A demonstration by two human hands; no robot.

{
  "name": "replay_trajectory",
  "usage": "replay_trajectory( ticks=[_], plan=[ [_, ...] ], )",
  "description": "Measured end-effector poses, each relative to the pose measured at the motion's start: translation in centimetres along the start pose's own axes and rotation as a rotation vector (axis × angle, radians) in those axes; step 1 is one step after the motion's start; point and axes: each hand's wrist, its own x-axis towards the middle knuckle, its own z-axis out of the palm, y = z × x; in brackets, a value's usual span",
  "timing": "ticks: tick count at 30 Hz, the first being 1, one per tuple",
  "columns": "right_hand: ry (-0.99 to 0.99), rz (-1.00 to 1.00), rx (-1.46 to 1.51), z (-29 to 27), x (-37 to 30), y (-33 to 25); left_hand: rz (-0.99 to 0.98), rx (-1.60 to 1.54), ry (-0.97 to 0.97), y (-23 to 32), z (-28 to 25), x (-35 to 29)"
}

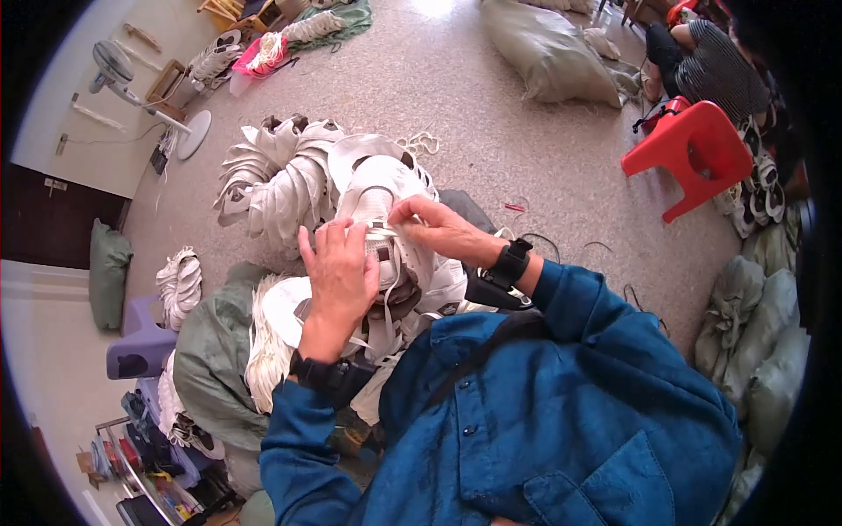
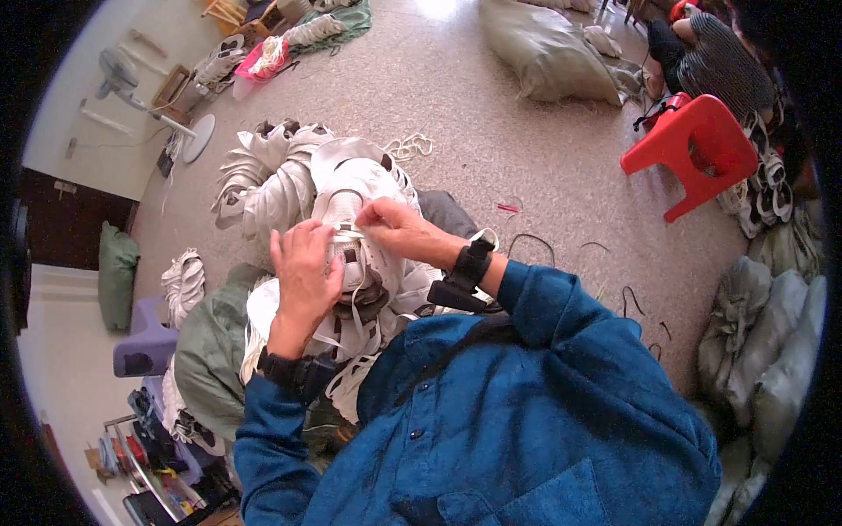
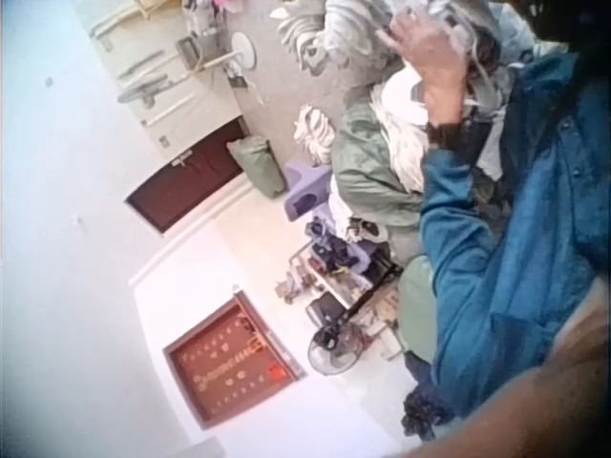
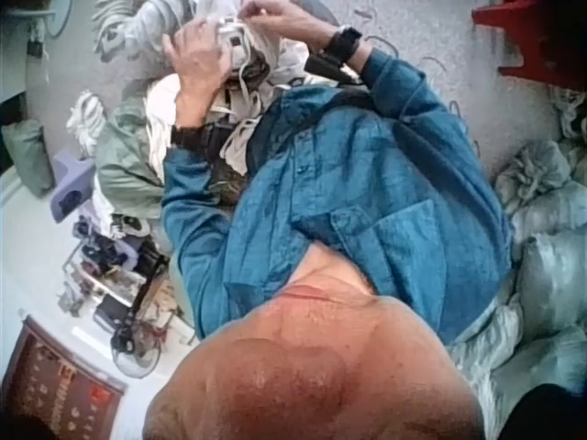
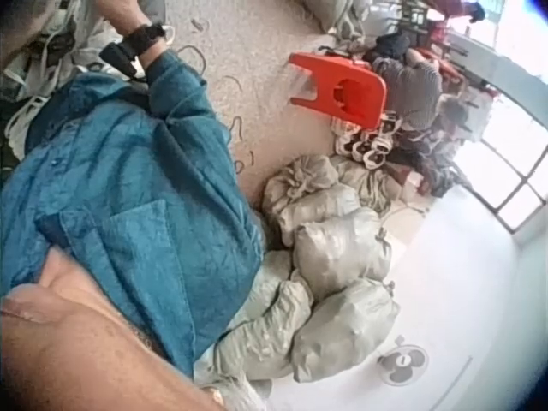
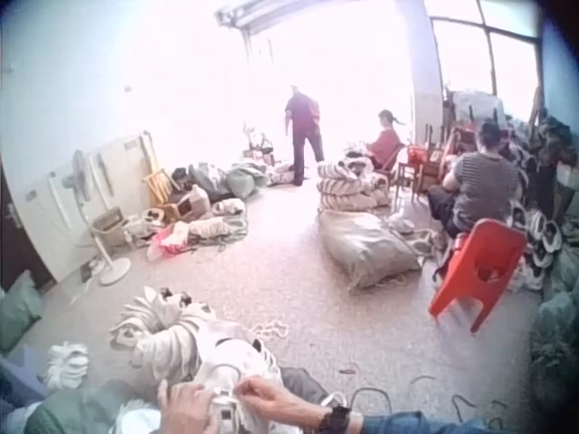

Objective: The recorder is lacing a white sneaker, specifically a Reebok shoe, while surrounded by large bags of materials and other workers.

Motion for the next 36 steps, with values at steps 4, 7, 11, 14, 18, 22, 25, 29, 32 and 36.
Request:
replay_trajectory(
  ticks=[4,7,11,14,18,22,25,29,32,36],
  plan=[
    [0.028,-0.097,-0.151,0.4,-0.4,0.8,-0.006,0.233,-0.103,0.2,1.1,0.5],
    [0.040,-0.108,-0.193,0.3,-0.6,0.7,0.035,0.113,-0.096,0.0,0.1,0.5],
    [0.009,-0.093,-0.216,-0.4,-0.5,0.2,0.017,-0.308,0.067,-0.8,-1.6,-1.2],
    [0.054,-0.230,-0.419,0.5,0.0,-1.9,-0.066,-0.165,-0.052,-1.1,-4.2,-3.4],
    [-0.009,-0.598,-0.589,4.9,0.6,-4.3,-0.007,-0.129,-0.022,1.4,-6.6,-3.2],
    [0.120,-0.317,-0.376,3.8,-0.1,-5.4,-0.037,-0.204,0.073,1.3,-7.6,-3.2],
    [0.305,-0.161,0.188,-1.9,-0.1,-4.4,-0.207,-0.425,0.097,0.5,-7.1,-3.9],
    [0.375,-0.126,0.523,-5.6,-1.4,-4.4,-0.275,-0.472,0.078,-1.5,-4.2,-4.3],
    [0.495,-0.132,0.542,-7.5,-2.3,-5.2,-0.351,-0.505,0.028,-1.8,-3.0,-3.4],
    [0.493,-0.166,0.774,-11.9,-3.9,-4.9,-0.487,-0.745,0.003,-2.7,-0.4,-2.7]
  ],
)
